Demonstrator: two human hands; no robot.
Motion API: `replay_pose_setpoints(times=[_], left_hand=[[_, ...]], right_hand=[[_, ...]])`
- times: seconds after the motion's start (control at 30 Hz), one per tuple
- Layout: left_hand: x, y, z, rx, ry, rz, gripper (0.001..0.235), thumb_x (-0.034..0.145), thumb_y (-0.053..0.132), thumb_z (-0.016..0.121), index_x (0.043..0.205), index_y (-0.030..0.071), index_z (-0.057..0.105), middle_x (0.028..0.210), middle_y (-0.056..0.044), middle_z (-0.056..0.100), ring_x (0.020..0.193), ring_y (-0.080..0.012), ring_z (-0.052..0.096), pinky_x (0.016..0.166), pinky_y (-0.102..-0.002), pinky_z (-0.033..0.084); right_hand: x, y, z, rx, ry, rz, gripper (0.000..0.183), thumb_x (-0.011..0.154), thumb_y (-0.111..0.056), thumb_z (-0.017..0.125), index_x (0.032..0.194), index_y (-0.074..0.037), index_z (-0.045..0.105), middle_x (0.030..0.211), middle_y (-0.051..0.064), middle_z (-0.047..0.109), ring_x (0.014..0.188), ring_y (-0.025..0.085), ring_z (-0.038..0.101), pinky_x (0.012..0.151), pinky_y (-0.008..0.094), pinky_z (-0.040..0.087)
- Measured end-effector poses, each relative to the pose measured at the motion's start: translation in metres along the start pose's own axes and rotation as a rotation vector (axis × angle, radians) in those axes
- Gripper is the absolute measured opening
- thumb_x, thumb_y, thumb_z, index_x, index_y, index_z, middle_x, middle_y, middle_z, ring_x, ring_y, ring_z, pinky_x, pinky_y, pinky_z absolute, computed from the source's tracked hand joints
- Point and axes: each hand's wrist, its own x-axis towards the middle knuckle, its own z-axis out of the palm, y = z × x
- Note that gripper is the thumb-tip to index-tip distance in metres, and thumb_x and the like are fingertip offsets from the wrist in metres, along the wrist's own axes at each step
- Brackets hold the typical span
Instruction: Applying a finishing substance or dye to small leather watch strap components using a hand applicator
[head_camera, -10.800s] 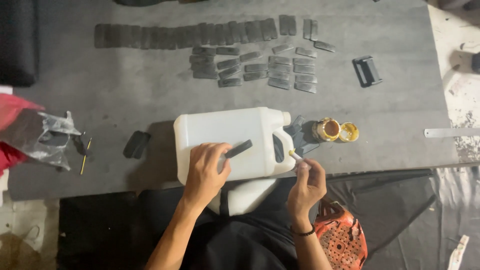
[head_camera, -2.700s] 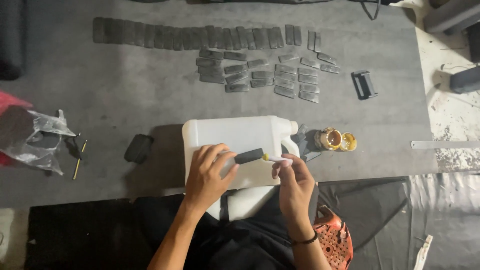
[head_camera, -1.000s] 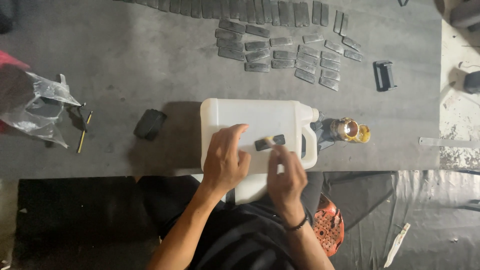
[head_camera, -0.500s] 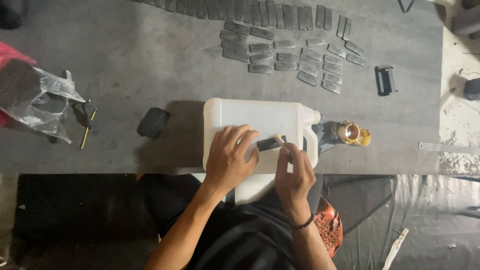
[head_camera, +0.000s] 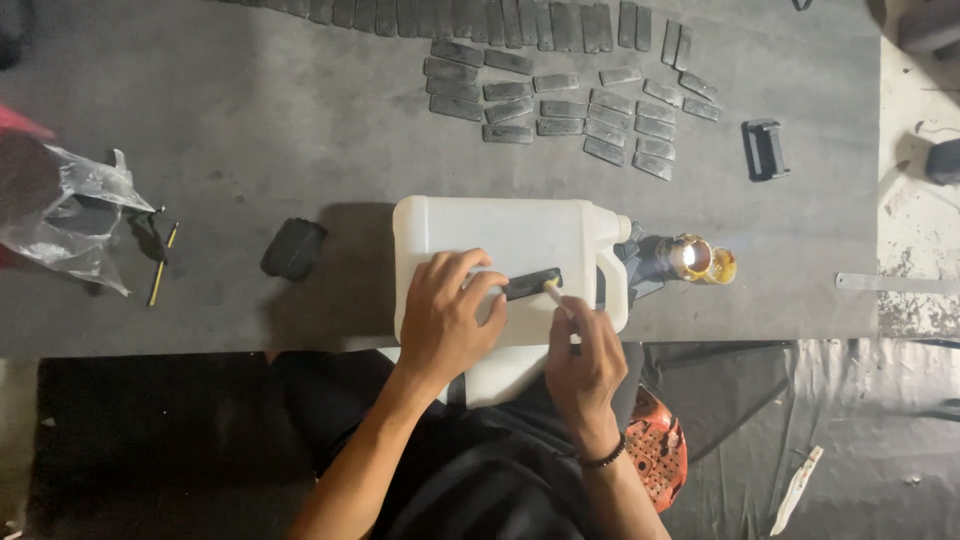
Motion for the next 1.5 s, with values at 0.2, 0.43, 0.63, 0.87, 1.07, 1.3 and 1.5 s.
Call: replay_pose_setpoints(times=[0.2, 0.43, 0.63, 0.87, 1.07, 1.3, 1.5], left_hand=[[0.001, 0.001, -0.002, 0.008, -0.009, -0.012, 0.021, 0.081, 0.017, 0.074, 0.102, 0.018, 0.069, 0.107, -0.002, 0.062, 0.093, -0.0247, 0.063, 0.078, -0.042, 0.054], [0.002, 0.002, -0.004, 0.006, -0.001, -0.015, 0.029, 0.079, 0.015, 0.077, 0.107, 0.016, 0.068, 0.107, -0.004, 0.063, 0.095, -0.0261, 0.064, 0.078, -0.042, 0.054], [0.004, 0.003, -0.006, 0.002, -0.031, -0.018, 0.031, 0.081, 0.017, 0.074, 0.112, 0.016, 0.068, 0.107, -0.004, 0.063, 0.095, -0.0254, 0.064, 0.078, -0.042, 0.054], [0.003, 0.002, -0.004, -0.007, -0.038, -0.036, 0.037, 0.08, 0.016, 0.076, 0.116, 0.015, 0.069, 0.107, -0.006, 0.066, 0.096, -0.027, 0.065, 0.079, -0.043, 0.054], [0.002, 0.003, -0.005, -0.01, -0.032, -0.053, 0.04, 0.08, 0.015, 0.076, 0.12, 0.016, 0.068, 0.107, -0.006, 0.066, 0.097, -0.0278, 0.065, 0.081, -0.043, 0.054], [0.003, 0.004, -0.005, 0.01, -0.028, -0.045, 0.043, 0.08, 0.016, 0.076, 0.122, 0.016, 0.067, 0.108, -0.006, 0.066, 0.096, -0.0272, 0.065, 0.081, -0.043, 0.055], [0.004, 0.005, -0.006, 0.011, -0.042, -0.044, 0.044, 0.08, 0.016, 0.076, 0.123, 0.015, 0.067, 0.107, -0.008, 0.066, 0.099, -0.0291, 0.066, 0.082, -0.044, 0.055]], right_hand=[[-0.02, -0.008, 0.024, 0.088, 0.007, -0.003, 0.019, 0.089, 0.001, 0.071, 0.103, -0.01, 0.078, 0.066, 0.003, 0.064, 0.058, 0.022, 0.066, 0.059, 0.035, 0.055], [-0.006, -0.001, 0.01, 0.016, 0.05, -0.047, 0.015, 0.093, 0.003, 0.069, 0.103, -0.006, 0.075, 0.067, 0.006, 0.062, 0.059, 0.023, 0.064, 0.061, 0.035, 0.054], [0.004, -0.025, 0.005, 0.12, -0.007, -0.075, 0.021, 0.085, 0.009, 0.072, 0.1, -0.004, 0.076, 0.068, 0.006, 0.064, 0.057, 0.023, 0.063, 0.06, 0.034, 0.055], [0.021, 0.0, -0.005, 0.043, 0.02, -0.046, 0.015, 0.092, 0.006, 0.069, 0.105, -0.001, 0.074, 0.067, 0.008, 0.062, 0.058, 0.025, 0.065, 0.057, 0.036, 0.053], [0.027, 0.01, 0.003, 0.131, 0.012, -0.083, 0.018, 0.092, 0.009, 0.069, 0.106, 0.001, 0.075, 0.068, 0.01, 0.061, 0.058, 0.025, 0.062, 0.055, 0.036, 0.051], [0.031, 0.014, -0.007, 0.133, -0.024, -0.146, 0.018, 0.088, 0.013, 0.07, 0.103, 0.003, 0.074, 0.067, 0.012, 0.062, 0.058, 0.027, 0.063, 0.054, 0.037, 0.051], [0.036, 0.007, 0.001, 0.188, -0.056, -0.179, 0.021, 0.088, 0.012, 0.069, 0.106, 0.002, 0.075, 0.069, 0.011, 0.064, 0.058, 0.026, 0.064, 0.053, 0.036, 0.051]])
